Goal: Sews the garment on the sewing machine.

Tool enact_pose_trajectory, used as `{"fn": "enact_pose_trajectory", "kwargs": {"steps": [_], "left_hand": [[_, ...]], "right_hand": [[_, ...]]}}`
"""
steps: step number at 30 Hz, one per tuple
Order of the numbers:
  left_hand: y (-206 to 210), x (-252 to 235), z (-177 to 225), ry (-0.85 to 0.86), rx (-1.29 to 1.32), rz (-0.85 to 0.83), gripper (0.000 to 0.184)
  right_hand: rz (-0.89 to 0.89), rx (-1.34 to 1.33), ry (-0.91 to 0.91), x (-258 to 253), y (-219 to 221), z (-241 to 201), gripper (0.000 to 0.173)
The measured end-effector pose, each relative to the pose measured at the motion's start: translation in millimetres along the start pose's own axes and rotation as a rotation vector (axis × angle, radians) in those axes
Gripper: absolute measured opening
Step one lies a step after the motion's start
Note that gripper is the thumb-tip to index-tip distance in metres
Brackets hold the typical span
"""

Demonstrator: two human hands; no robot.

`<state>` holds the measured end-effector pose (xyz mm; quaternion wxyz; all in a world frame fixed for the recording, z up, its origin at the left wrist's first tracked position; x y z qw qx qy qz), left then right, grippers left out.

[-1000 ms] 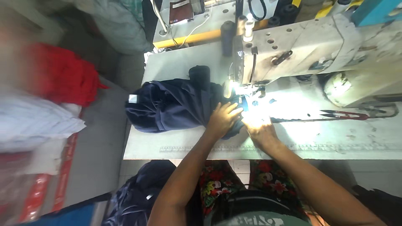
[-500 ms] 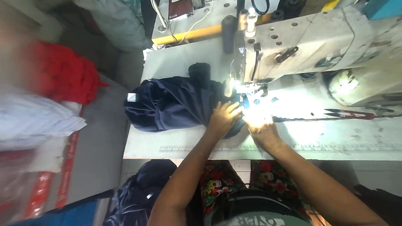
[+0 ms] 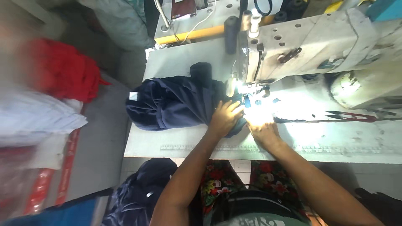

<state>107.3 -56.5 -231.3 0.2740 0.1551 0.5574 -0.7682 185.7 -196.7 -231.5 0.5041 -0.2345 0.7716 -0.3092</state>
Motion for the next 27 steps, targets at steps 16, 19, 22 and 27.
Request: {"fn": "enact_pose_trajectory", "kwargs": {"steps": [16,19,22,27], "left_hand": [[2.5,-0.9,-0.9,0.011,0.005,0.027,0.029],[1.6,-1.2,-0.3,0.01,-0.003,0.015,0.029],[1.6,-1.8,-0.3,0.01,-0.006,0.014,0.029],[3.1,-2.0,-1.3,0.009,-0.014,0.023,0.029]], "right_hand": [[0.002,0.025,0.013,-1.6,2.4,-0.2,0.017],[-0.011,0.028,0.006,-0.9,2.5,0.1,0.017],[-0.003,0.025,0.006,-1.0,2.7,0.8,0.018],[-0.007,0.02,0.013,-1.8,2.1,0.4,0.018]]}}
Point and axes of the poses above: each hand's wrist, its own x-axis away from the middle knuckle, its own y-axis out of the palm, z = x × y, the point moved 3 cm from there along -x, towards the middle knuckle, and after that the axes turned 15 degrees about z, right-handed, at the moved point
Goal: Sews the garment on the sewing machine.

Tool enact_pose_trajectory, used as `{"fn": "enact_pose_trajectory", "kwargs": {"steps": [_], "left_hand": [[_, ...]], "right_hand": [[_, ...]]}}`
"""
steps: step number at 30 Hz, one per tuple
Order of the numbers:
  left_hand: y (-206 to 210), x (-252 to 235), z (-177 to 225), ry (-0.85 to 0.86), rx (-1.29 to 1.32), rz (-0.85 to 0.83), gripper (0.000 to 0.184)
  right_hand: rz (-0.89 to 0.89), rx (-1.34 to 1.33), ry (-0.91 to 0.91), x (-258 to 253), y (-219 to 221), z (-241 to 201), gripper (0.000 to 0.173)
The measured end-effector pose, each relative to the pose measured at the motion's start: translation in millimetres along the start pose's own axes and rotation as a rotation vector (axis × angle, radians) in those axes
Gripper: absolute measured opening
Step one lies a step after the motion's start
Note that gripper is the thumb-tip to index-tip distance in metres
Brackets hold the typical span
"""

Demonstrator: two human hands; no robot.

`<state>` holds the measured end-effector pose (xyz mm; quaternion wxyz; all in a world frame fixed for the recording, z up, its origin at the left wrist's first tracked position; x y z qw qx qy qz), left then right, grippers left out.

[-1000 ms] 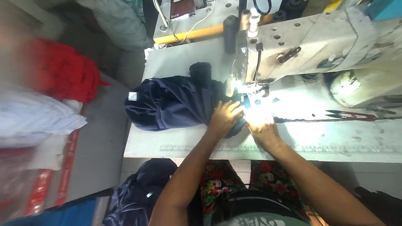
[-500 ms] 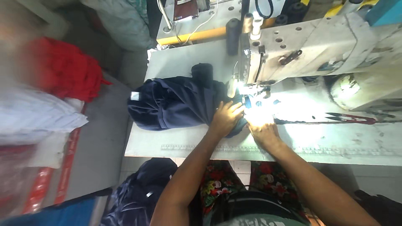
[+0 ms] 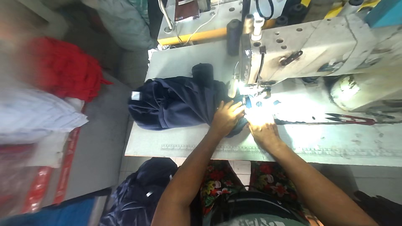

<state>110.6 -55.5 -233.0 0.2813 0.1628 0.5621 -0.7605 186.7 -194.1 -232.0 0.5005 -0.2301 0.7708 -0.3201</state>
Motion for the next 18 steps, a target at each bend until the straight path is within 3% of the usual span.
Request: {"fn": "enact_pose_trajectory", "kwargs": {"steps": [18], "left_hand": [[3.2,-2.3,-0.7,-0.012,-0.01,-0.001,0.03]], "right_hand": [[-0.037,-0.029,0.033,3.7,-0.5,1.8,0.025]]}}
Point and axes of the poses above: each hand's wrist, its own x-axis away from the middle knuckle, its own y-axis out of the palm, z = x × y, the point moved 3 cm from there along -x, towards the middle knuckle, and after that the axes turned 15 degrees about z, right-handed, at the moved point
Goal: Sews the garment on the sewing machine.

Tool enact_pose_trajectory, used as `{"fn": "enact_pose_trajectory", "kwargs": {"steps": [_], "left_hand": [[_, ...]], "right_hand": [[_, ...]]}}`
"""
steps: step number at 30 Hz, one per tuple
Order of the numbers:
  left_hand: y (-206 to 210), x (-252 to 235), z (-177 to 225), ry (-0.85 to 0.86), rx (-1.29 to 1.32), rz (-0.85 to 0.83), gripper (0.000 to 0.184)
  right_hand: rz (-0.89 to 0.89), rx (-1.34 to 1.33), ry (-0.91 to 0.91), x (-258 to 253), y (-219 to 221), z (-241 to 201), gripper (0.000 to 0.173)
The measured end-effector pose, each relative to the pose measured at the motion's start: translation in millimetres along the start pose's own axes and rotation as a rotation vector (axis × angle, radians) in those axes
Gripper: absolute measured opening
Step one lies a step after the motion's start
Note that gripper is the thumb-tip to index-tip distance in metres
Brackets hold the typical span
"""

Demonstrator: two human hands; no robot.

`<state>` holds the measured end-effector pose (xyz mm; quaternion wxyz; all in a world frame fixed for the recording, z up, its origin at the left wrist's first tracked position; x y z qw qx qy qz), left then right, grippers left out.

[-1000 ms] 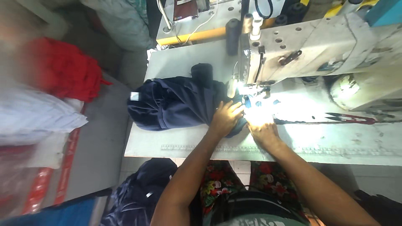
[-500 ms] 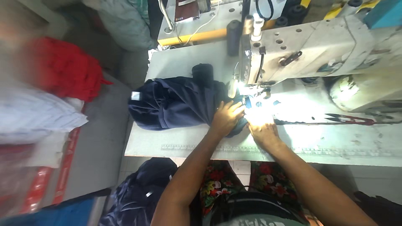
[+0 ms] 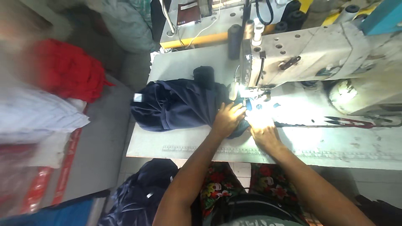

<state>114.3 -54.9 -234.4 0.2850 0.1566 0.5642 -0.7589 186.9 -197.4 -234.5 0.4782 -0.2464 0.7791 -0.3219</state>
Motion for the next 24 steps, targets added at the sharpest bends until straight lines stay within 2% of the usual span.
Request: {"fn": "enact_pose_trajectory", "kwargs": {"steps": [3,5,6,11,13,16,24], "left_hand": [[1,0,-1,0.024,-0.002,0.013,0.03],[1,0,-1,0.035,0.004,0.016,0.029],[1,0,-1,0.036,0.008,0.012,0.029],[3,0,0,0.012,0.012,-0.007,0.03],[2,0,0,0.011,0.006,-0.004,0.03],[2,0,2,0.0,0.025,-0.007,0.031],[1,1,0,0.009,0.029,-0.012,0.034]], "right_hand": [[-0.037,-0.024,0.025,15,-17,7,0.032],[-0.005,-0.01,0.078,28,-40,18,0.028],[0.008,0.016,0.129,32,-56,27,0.032],[0.263,0.314,0.354,43,-145,115,0.05],[0.273,0.432,0.468,44,-167,151,0.055],[0.253,0.503,0.458,43,-179,177,0.052],[0.27,0.498,0.45,42,-180,168,0.051]]}}
Point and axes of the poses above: each hand's wrist, its own x-axis away from the middle knuckle, its own y-axis out of the palm, z = x × y, the point moved 3 cm from there along -x, towards the middle knuckle, and after that the axes turned 15 degrees about z, right-handed, at the moved point
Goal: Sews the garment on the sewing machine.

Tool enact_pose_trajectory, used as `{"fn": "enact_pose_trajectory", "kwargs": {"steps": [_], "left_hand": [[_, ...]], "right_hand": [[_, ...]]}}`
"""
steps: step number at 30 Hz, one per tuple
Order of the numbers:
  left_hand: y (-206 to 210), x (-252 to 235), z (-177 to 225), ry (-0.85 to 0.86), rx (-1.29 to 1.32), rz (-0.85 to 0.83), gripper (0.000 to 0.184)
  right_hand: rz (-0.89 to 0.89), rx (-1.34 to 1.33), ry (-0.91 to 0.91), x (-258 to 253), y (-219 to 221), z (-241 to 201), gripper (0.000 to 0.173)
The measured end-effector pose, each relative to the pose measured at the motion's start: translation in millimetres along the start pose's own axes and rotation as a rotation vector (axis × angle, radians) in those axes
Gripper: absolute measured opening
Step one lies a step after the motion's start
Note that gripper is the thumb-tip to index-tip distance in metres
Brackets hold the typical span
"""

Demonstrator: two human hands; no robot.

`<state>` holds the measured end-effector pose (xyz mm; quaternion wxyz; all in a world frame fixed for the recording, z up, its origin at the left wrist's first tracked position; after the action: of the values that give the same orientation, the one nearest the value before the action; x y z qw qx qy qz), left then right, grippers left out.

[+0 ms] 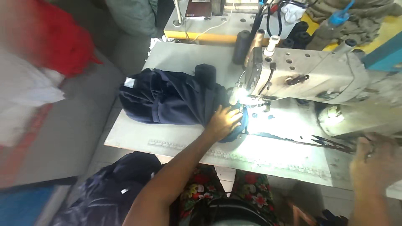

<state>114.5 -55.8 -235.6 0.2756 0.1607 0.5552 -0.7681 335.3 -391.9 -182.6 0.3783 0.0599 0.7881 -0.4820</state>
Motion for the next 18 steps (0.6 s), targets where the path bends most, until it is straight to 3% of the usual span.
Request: {"fn": "enact_pose_trajectory", "kwargs": {"steps": [8,18], "left_hand": [[0,-1,1,0.001,-0.01,-0.009,0.033],[1,0,1,0.02,-0.028,0.016,0.032]], "right_hand": [[-0.19,-0.025,0.045,38,16,4,0.054],[-0.192,-0.006,0.008,46,16,-1,0.063]]}}
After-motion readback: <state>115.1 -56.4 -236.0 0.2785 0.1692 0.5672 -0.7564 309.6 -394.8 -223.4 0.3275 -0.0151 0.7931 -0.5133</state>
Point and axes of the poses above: each hand's wrist, its own x-axis away from the middle knuckle, its own y-axis out of the palm, z = x × y, the point moved 3 cm from there along -x, towards the middle knuckle, and after that the axes turned 15 degrees about z, right-handed, at the moved point
